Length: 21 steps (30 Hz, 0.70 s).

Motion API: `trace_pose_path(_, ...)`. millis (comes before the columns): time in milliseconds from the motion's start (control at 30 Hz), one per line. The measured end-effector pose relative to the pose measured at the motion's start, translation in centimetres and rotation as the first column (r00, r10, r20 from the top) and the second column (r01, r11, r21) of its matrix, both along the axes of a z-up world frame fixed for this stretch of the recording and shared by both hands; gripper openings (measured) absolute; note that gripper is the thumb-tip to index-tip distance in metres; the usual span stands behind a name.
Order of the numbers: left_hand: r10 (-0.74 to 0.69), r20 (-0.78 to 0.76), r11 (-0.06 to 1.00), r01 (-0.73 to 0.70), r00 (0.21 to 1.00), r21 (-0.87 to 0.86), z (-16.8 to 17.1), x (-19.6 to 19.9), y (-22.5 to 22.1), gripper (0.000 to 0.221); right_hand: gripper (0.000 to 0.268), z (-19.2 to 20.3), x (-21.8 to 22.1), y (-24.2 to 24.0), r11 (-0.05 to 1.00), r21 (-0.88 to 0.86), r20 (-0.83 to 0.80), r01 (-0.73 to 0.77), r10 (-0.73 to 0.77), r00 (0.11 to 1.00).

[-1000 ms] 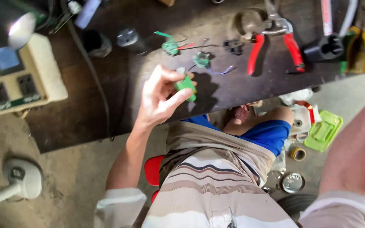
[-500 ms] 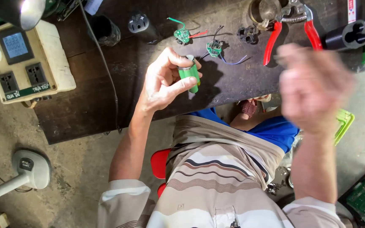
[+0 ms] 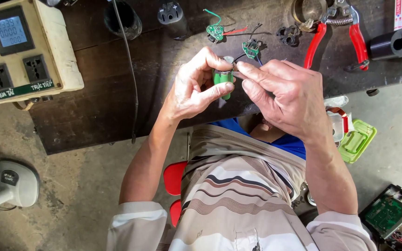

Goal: The person assembles a circuit board into a plastic housing and tapes a battery pack to the side of a plastic component using clear tape.

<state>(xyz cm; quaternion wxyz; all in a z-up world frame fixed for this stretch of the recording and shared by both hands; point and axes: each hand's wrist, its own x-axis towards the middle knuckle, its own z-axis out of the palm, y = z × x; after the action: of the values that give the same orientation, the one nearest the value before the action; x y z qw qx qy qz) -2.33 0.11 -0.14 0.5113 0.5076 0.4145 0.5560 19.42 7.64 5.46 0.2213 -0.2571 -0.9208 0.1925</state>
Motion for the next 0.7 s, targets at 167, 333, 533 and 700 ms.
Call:
trace_pose_path(167,0.01,-0.059,1.0,-0.009,0.998,0.017,0.14,0.02,-0.1,0.027,0.025,0.34,-0.33,-0.04,0.999,0.031,0.097,-0.008,0.005,0.995)
trace_pose_path(333,0.012,-0.069,1.0,-0.011,0.998,0.018,0.19,-0.01,-0.1,0.025,0.024,0.8,-0.31,0.2,0.999,0.049,0.125,-0.022,0.016,0.992)
trace_pose_path(533,0.013,-0.079,1.0,-0.011,0.997,0.027,0.24,0.03,-0.05,0.025,0.022,0.82,-0.24,0.46,0.998,0.012,0.113,-0.058,0.057,0.992)
trace_pose_path(700,0.017,-0.092,0.999,-0.014,0.996,0.029,0.28,-0.02,-0.06,0.026,0.022,0.66,-0.21,0.43,0.998,0.021,0.099,-0.062,0.06,0.993)
